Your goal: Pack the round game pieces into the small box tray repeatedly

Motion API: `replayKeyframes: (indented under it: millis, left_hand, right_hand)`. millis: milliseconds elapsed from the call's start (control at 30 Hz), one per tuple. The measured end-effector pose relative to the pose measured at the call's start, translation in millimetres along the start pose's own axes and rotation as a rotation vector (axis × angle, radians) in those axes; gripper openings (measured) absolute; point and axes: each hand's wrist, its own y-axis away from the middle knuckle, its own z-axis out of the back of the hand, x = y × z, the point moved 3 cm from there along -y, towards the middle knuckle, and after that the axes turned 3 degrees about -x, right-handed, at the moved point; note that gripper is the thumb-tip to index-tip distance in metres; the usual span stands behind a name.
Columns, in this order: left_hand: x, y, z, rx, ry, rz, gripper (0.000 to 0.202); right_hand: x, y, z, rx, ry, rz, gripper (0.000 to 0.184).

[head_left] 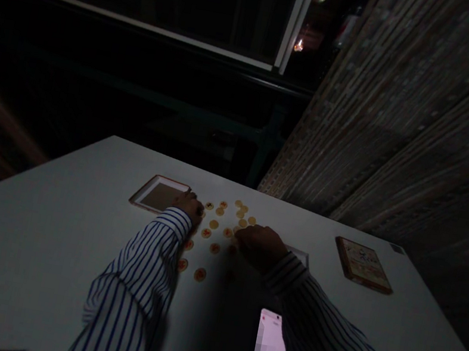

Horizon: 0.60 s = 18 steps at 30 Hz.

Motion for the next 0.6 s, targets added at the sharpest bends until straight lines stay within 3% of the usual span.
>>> replayKeyframes:
  millis: [333,600]
  left_hand:
    - [0.3,-2.2,2.3,-0.082,0.017,-0.099,0.033]
    - [-14.9,0.7,20.8,-0.231,0.174,-0.147,0.032]
  right_hand:
    - [-3.9,4.4,3.5,0.000,-0.009,0.009,0.029]
    - [-7.5,6.6,0.4,-0.028,-0.033,-0.023,0.031]
